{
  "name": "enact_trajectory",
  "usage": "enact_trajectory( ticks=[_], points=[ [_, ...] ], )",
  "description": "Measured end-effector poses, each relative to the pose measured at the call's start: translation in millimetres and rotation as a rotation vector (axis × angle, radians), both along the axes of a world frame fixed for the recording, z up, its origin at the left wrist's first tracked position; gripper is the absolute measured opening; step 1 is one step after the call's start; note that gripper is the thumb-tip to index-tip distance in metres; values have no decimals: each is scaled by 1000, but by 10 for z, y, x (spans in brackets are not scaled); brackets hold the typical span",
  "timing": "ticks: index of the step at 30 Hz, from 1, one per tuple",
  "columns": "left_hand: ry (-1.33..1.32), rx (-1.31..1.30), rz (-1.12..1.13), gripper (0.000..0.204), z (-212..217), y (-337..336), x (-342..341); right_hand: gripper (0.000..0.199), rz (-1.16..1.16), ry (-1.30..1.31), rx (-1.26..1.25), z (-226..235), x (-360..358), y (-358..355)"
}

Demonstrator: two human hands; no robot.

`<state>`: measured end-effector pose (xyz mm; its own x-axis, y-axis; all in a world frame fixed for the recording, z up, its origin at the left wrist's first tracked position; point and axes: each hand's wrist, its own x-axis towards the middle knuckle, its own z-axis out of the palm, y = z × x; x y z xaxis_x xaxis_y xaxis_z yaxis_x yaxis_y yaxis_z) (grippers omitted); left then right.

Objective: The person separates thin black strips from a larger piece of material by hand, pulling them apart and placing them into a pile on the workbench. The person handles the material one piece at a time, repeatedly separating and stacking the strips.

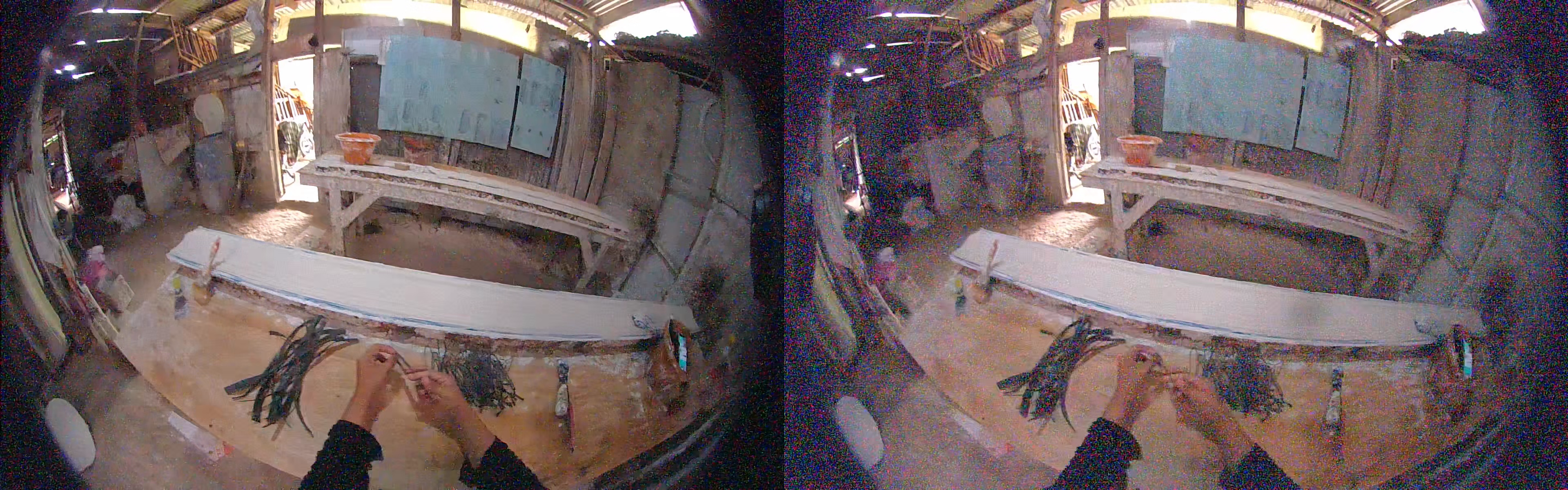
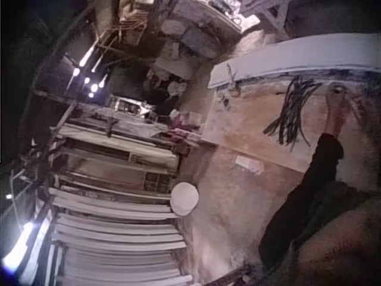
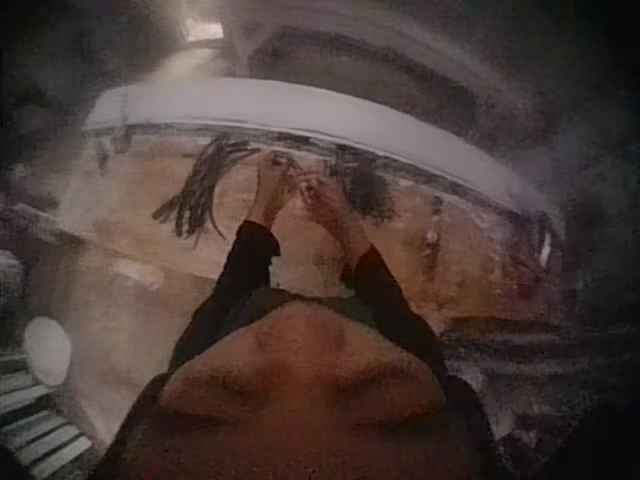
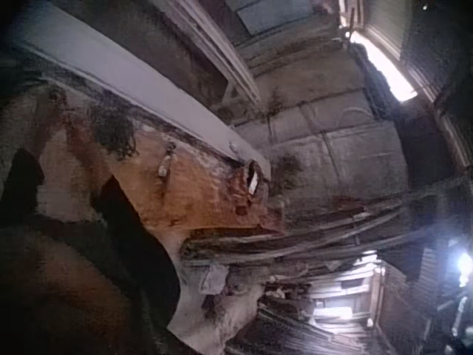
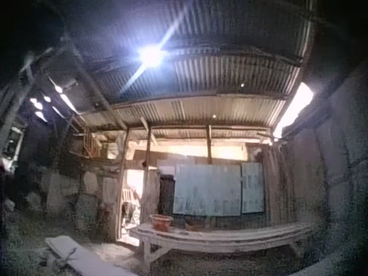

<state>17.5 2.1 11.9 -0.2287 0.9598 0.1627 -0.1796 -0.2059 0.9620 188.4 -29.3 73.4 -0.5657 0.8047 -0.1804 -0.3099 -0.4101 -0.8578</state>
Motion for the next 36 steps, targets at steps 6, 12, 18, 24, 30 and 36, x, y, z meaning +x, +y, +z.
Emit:
enact_trajectory(
  ticks=[6, 12, 18, 24, 30, 36],
  points=[
    [457, -108, -88, 27, 154, -33, 128, 10, -454, -145, 286, -317, 46, 167],
    [-471, -306, -315, 31, 467, -142, 182, 7, -776, -654, 817, -769, 192, 334],
    [-115, -110, -906, 34, 117, -50, 36, 6, -1042, -549, 868, -444, 31, 322],
    [330, 90, -422, 18, 236, -128, -22, 13, -1030, -854, 924, -767, 247, 340],
    [377, 40, 1, 11, 454, 21, -370, 18, -393, -398, 689, -258, -97, -74],
    [354, 177, -49, 12, 919, -195, -228, 25, -71, -149, 620, 537, -25, -211]
  ],
)
